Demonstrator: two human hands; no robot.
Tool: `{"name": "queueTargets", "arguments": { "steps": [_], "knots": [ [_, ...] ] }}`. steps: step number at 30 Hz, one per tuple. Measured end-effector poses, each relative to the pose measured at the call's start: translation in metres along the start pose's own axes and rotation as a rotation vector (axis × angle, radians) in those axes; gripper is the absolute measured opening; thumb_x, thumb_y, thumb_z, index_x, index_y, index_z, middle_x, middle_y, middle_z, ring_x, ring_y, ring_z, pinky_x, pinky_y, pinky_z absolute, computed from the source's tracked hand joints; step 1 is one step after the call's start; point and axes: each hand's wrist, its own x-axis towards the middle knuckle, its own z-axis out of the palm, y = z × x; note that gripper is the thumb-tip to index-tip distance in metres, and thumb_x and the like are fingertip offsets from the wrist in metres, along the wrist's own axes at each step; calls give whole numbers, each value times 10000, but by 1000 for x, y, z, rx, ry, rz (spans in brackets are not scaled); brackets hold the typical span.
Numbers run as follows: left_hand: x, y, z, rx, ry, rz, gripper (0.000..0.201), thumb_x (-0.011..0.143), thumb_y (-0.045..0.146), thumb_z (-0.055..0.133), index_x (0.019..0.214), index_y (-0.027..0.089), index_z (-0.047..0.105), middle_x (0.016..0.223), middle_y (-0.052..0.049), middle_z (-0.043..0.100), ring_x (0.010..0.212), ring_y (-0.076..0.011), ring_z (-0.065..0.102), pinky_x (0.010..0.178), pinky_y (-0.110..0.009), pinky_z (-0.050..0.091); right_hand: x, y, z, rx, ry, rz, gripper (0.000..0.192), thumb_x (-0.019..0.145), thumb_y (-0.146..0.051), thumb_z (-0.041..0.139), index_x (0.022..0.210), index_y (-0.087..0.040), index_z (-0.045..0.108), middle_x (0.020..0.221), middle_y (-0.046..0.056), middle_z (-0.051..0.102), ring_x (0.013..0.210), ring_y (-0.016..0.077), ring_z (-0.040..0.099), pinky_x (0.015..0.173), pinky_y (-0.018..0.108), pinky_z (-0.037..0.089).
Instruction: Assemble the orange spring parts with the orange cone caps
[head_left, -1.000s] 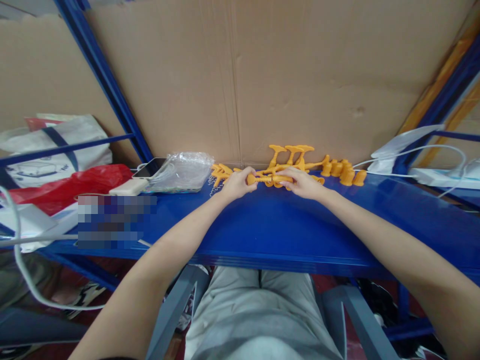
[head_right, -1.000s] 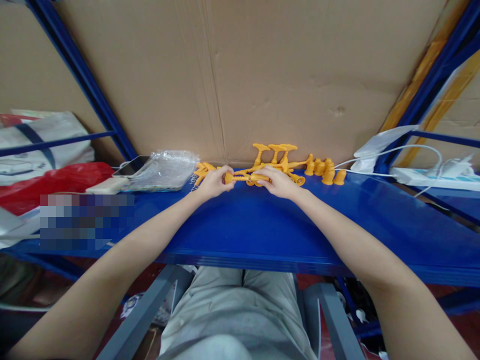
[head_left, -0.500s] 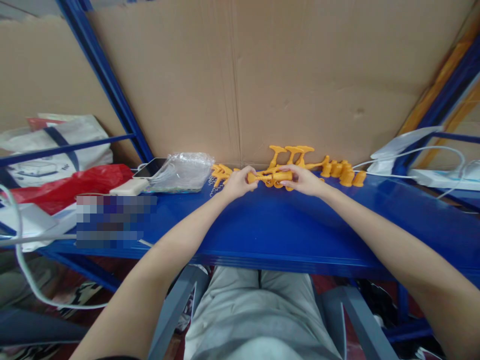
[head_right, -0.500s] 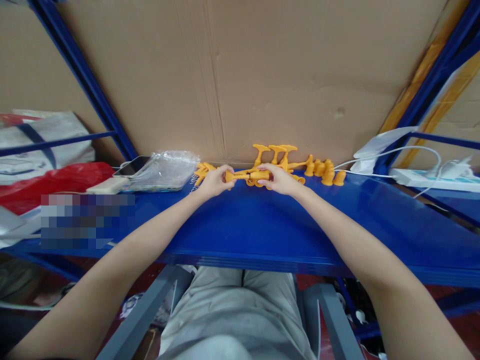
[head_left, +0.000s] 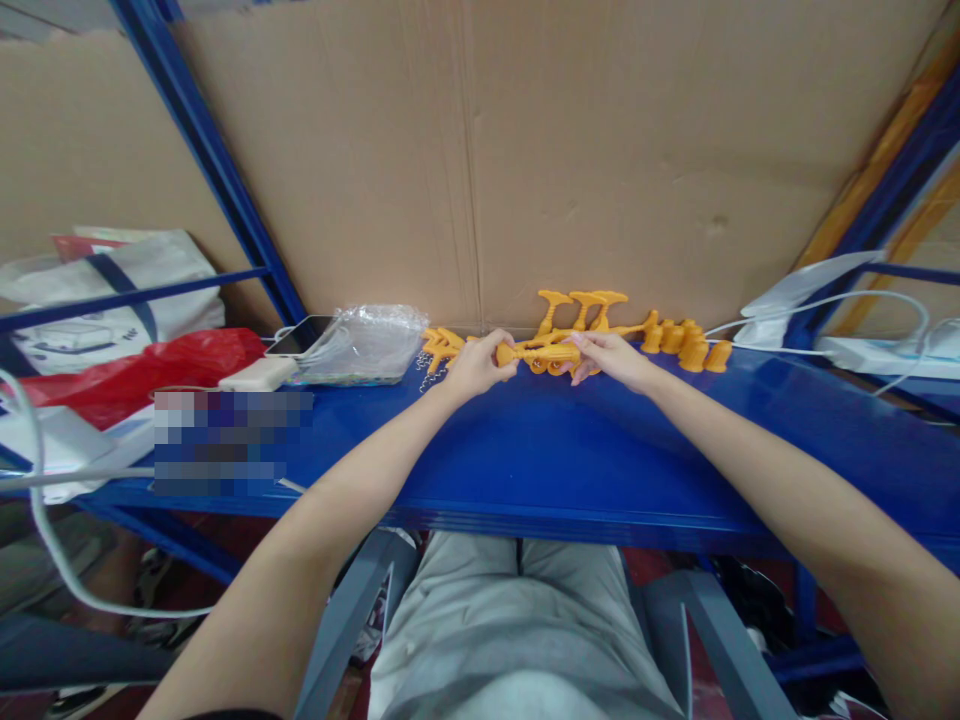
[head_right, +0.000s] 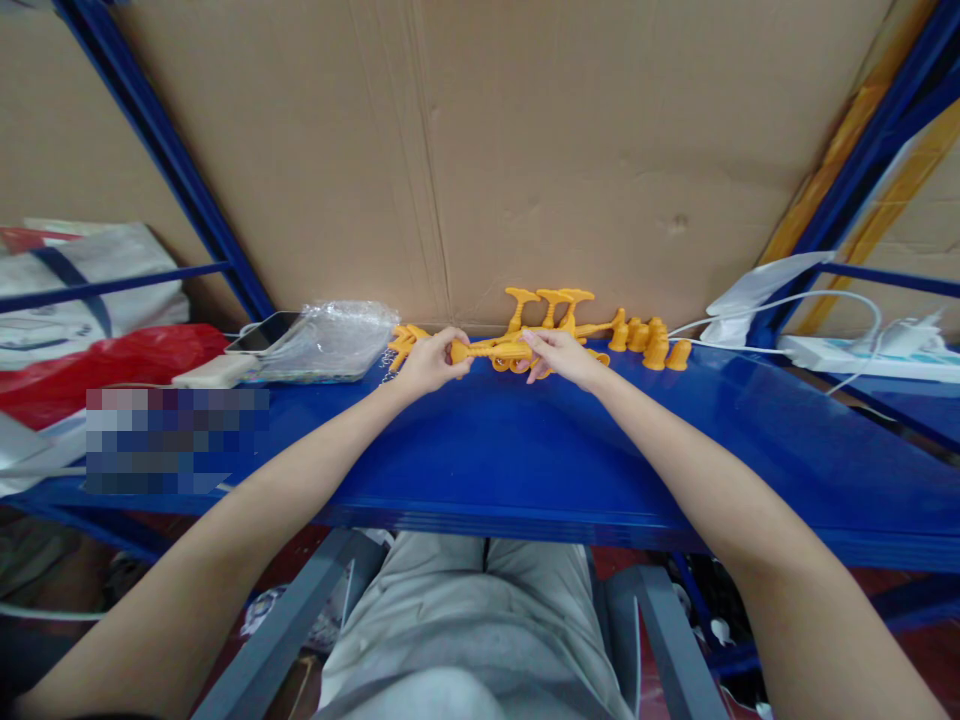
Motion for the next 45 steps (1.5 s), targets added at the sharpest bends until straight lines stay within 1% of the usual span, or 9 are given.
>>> {"name": "queueTargets", "arguments": {
  "steps": [4,7,11,19,26,30,35,41,45],
  "knots": [
    [0,0,-2,19,19,-4,236,818,261,715,1024,209,611,666,49,632,618,-138,592,655,-243,434,-2,-1,-4,-9,-38,23,532,971,-646,569,1289,-223,620,995,122,804,700,226,766,681,379,646],
    [0,-1,-3,20,39,7,231,833,286,728,1008,210,597,673,46,637,625,-136,593,649,-236,420,-5,0,-6,4,-87,38,581,931,-467,701,1420,-225,502,1122,137,792,763,221,777,732,388,643],
    [0,-1,-2,14,72,20,235,839,304,750,970,211,580,649,57,621,611,-132,588,628,-223,392,-3,3,-5,56,-73,75,521,909,-428,738,1330,-215,518,1126,136,793,748,204,775,758,389,632],
    [0,4,-3,-25,108,-2,243,818,270,787,913,214,570,578,84,595,579,-132,599,611,-215,401,0,4,1,116,-58,100,454,887,-629,720,996,-199,626,894,118,801,662,192,745,680,328,598],
    [1,0,2,-169,115,-63,251,839,286,786,901,208,555,570,85,583,524,-112,594,536,-196,398,0,6,5,174,32,-5,636,732,-548,874,1224,-241,612,1042,62,792,681,168,738,657,315,591],
    [1,-3,2,-197,120,-38,263,828,285,796,896,207,554,568,91,573,510,-102,584,524,-190,387,1,7,5,172,58,-61,617,679,-572,891,1117,-217,641,921,37,781,655,165,721,665,327,588],
    [1,-3,-1,-137,148,1,272,814,312,806,903,210,570,562,93,563,511,-99,559,520,-194,367,-1,6,4,140,34,-37,558,735,-657,828,1004,-195,668,887,71,774,622,155,701,605,298,578],
    [1,-1,0,-126,121,-9,261,825,322,788,897,213,562,578,84,603,525,-114,591,546,-202,393,1,10,3,130,45,-94,649,720,-570,868,1234,-236,657,958,44,766,646,160,705,627,325,601],
    [0,2,-2,-94,120,0,259,819,311,792,890,212,563,560,89,587,525,-117,584,559,-209,392,3,13,3,128,31,-78,641,705,-574,874,1198,-209,687,911,58,762,641,175,700,634,356,615]
  ]
}}
